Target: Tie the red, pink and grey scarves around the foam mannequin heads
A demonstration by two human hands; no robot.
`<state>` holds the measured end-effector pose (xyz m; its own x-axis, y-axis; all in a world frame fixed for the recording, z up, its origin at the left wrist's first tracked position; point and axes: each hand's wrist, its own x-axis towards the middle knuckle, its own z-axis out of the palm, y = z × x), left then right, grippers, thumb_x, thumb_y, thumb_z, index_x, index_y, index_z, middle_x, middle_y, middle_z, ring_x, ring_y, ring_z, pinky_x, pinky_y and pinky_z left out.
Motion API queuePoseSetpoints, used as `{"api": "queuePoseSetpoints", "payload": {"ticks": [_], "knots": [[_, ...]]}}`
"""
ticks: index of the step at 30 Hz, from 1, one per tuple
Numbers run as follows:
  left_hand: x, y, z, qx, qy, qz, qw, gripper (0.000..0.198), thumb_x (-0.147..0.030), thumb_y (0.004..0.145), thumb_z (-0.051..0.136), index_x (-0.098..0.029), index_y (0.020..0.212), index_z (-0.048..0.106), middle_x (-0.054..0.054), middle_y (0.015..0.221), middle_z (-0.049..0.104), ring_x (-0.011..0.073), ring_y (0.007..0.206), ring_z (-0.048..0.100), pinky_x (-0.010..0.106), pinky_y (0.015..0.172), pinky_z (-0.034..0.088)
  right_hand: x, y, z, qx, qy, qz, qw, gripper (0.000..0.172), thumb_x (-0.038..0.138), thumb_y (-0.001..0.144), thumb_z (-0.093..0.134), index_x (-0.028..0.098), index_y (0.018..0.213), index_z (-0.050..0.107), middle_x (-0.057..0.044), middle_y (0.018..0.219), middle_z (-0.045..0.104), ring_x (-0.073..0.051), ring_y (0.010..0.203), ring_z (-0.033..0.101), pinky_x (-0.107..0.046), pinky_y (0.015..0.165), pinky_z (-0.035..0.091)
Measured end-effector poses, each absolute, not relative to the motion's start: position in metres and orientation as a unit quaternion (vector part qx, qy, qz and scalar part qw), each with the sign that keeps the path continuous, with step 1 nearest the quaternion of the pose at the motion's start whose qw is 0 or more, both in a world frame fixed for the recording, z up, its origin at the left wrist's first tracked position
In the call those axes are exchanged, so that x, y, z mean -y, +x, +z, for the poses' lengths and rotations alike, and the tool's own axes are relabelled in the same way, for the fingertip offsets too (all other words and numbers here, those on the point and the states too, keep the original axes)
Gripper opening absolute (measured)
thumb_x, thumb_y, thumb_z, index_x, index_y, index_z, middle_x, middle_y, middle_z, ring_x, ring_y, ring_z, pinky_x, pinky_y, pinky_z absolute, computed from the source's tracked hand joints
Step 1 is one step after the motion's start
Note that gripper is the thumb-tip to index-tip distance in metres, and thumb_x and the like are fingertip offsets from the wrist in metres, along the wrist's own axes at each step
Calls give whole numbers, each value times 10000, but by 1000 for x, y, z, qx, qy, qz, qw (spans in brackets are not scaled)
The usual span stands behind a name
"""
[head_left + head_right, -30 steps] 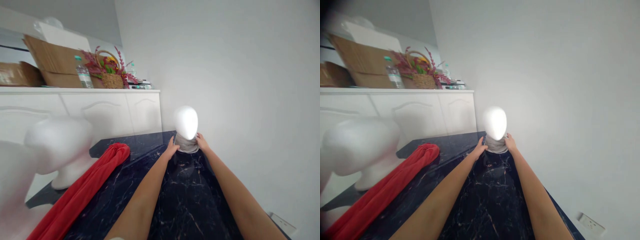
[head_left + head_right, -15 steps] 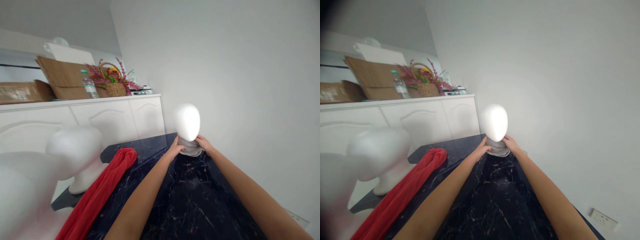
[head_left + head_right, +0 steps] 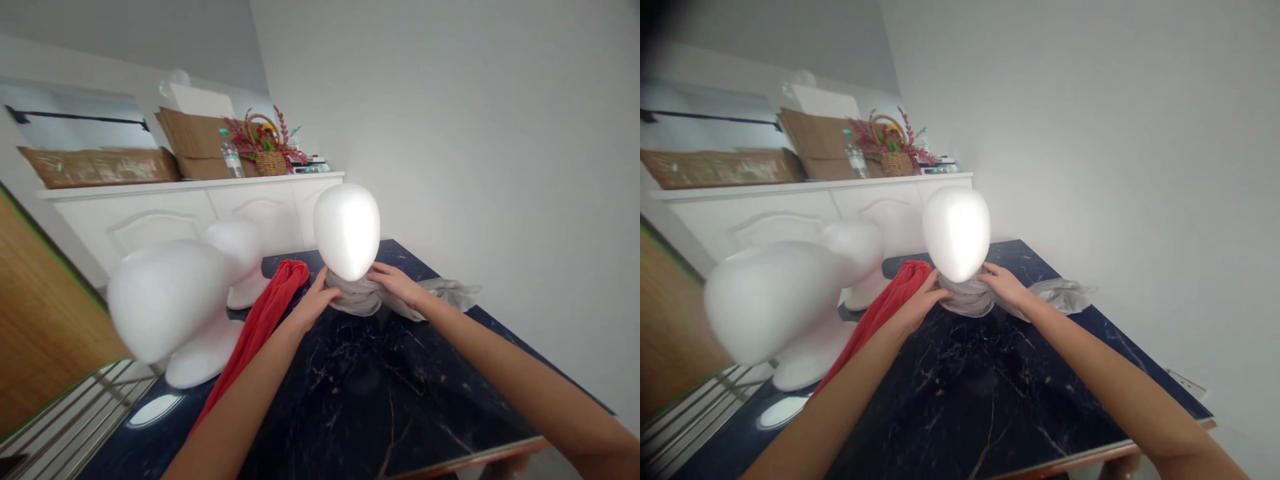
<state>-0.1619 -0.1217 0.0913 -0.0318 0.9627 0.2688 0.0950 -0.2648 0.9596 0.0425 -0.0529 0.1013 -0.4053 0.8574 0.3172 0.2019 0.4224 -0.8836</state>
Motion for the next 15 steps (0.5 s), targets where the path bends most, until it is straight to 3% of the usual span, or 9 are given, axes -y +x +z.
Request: {"api": "queuePoseSetpoints", "payload": {"ticks": [7,12,15], "knots": [[170,-179,49,-465,537,550,438,777,-330,775,704,-245,1464,355,95,1473,476,277,1337,461,424,1128,354,87,19,69,739,-375,438,349,428,172,804,526,189,1201,685,-59,1295,637,-246,1187,569,-377,1068,383],[170,-180,38,-487,551,546,401,879,-304,708,754,-233,1473,326,95,1490,455,280,1370,421,436,1155,326,84,18,52,747,-380,427,338,438,173,802,517,169,1222,641,-67,1218,658,-221,1118,582,-327,997,418],[181,-177,31,-545,542,531,357,844,-292,719,729,-213,1465,341,124,1502,426,301,1389,385,478,1164,294,75,25,47,733,-414,420,339,471,213,820,509,153,1282,580,-78,1126,668,-204,1024,601,-296,905,445]]}}
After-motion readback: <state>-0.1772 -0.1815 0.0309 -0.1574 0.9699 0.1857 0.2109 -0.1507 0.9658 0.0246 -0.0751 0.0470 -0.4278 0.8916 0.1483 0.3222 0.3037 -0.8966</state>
